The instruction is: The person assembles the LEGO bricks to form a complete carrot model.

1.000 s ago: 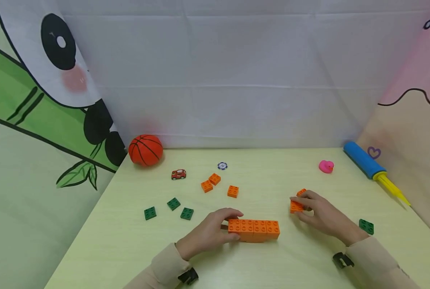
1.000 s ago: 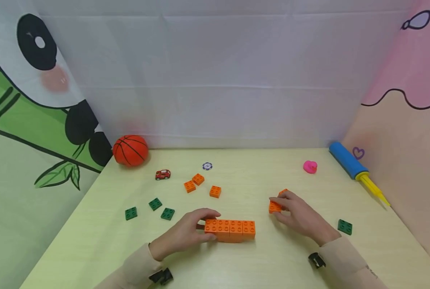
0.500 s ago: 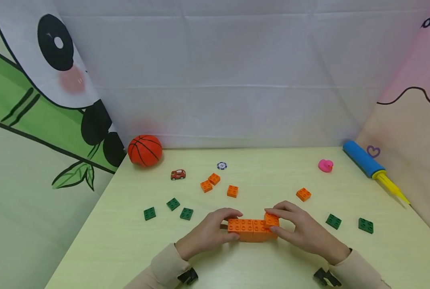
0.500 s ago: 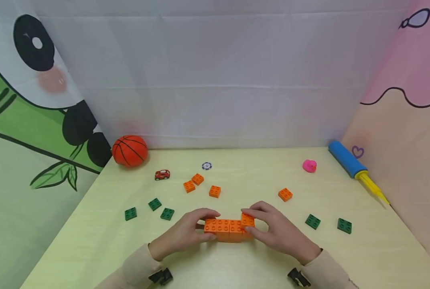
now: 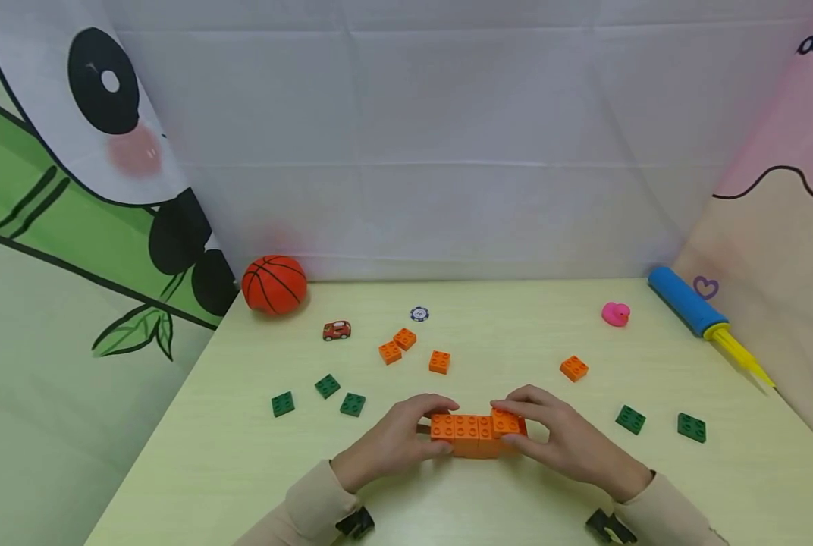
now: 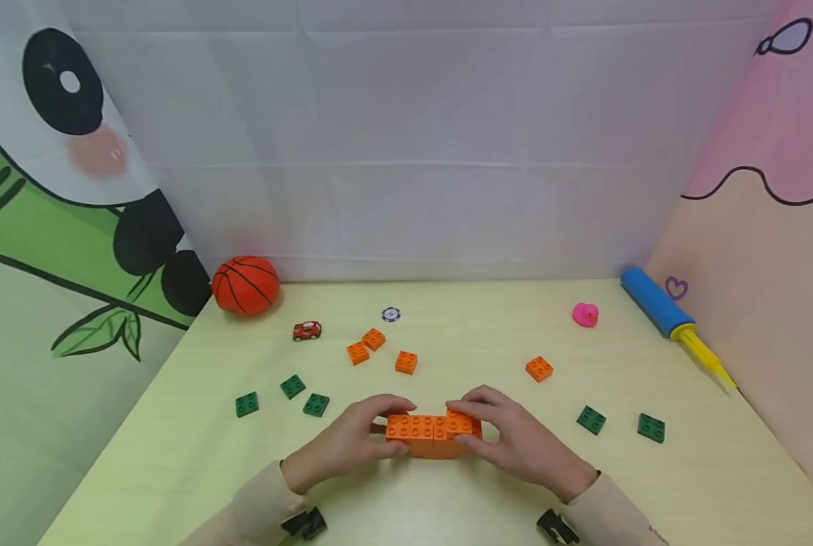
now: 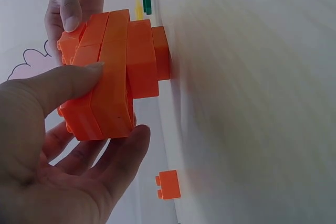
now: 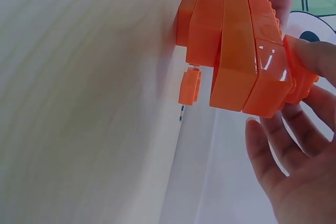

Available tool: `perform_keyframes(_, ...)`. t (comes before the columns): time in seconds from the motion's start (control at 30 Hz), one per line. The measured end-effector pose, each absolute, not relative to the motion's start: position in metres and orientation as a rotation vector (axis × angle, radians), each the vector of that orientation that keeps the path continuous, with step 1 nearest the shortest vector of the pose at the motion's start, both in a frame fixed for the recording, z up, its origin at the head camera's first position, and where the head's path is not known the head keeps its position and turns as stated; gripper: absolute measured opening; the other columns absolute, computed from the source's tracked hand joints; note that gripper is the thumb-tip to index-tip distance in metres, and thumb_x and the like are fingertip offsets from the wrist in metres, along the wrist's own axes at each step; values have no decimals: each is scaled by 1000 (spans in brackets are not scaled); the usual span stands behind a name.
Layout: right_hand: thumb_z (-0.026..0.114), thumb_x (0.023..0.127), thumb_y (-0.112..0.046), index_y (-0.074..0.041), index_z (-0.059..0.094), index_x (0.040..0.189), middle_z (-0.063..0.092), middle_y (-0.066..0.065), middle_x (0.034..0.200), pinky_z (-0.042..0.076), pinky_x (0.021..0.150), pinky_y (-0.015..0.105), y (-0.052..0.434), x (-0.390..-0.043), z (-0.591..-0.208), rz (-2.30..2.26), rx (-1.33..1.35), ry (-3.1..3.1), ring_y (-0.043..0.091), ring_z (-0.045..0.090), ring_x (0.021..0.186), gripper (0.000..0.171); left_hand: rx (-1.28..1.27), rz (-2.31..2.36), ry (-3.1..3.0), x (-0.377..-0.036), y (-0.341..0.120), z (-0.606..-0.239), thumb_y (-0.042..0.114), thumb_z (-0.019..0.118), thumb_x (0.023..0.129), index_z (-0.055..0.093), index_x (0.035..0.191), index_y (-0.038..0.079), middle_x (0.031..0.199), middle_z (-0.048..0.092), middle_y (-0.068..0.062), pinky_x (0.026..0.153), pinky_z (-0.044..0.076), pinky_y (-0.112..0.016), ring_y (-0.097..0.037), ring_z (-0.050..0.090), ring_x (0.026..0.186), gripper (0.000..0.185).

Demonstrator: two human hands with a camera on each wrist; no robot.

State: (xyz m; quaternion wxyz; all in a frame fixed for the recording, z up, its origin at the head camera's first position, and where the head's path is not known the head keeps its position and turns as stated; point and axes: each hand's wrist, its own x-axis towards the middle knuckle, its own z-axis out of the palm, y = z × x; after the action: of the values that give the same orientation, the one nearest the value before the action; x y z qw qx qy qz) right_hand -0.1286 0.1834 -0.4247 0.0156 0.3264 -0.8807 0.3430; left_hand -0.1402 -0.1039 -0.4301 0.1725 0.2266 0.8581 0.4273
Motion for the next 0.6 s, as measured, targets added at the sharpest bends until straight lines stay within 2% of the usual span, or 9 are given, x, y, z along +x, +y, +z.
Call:
perform_keyframes(0.3, 64, 94, -47, -20, 67, 131, 57, -16, 107, 55, 83, 30, 183, -131, -427, 1125, 1019, -2766, 4, 55, 96, 45, 641, 1216, 2437, -140, -104, -432, 21, 77, 89, 60, 134, 17, 134, 58, 7, 96, 51, -27, -12, 56, 117, 48)
perform_keyframes(0.6, 64, 93, -48, -20, 66, 131, 57, -16, 105, 55, 81, 30, 182, -132, -430, 1132, 1019, -2771, 4, 55, 94, 47, 626, 1209, 2440, -140, -104, -431, 20, 77, 88, 60, 133, 19, 133, 57, 8, 96, 52, -29, -13, 55, 117, 48)
